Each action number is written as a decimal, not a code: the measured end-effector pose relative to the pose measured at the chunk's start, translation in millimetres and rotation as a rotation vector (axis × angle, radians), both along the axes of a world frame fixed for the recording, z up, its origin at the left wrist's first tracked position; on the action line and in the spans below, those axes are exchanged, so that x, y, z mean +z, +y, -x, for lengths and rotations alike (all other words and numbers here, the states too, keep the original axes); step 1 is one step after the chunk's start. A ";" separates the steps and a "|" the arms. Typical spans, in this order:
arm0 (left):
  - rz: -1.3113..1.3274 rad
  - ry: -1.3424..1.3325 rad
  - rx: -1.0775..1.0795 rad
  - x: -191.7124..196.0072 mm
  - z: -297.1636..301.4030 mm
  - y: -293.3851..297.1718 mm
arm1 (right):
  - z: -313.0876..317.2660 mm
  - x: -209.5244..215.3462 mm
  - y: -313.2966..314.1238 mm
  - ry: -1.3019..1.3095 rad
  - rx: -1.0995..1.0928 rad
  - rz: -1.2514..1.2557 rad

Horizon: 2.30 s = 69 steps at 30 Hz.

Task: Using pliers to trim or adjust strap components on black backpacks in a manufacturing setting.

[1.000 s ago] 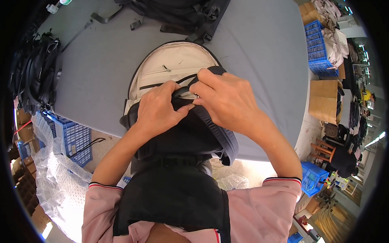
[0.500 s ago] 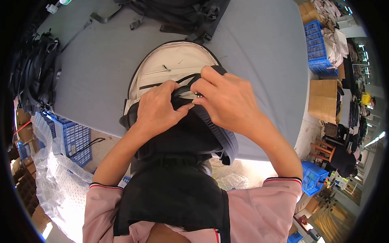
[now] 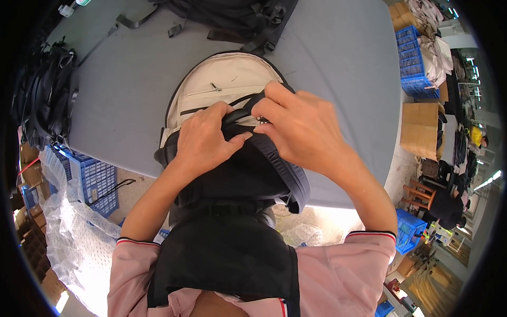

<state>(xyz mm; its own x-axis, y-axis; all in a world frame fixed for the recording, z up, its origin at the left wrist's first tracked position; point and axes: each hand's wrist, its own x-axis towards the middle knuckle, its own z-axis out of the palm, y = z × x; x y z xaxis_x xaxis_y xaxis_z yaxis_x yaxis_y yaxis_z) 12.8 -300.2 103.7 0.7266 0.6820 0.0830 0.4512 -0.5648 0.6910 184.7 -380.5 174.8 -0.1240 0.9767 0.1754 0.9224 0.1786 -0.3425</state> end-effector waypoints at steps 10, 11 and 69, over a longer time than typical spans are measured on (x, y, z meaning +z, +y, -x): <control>0.024 0.023 -0.004 -0.6 0.6 0.1 | 5.2 4.7 6.9 -0.165 0.086 0.007; 0.036 0.034 -0.005 0.0 0.6 0.7 | 5.0 3.9 6.2 -0.167 0.085 0.006; 0.520 -0.264 0.540 -65.6 142.2 91.9 | -0.4 -94.8 -17.7 1.157 -0.607 0.585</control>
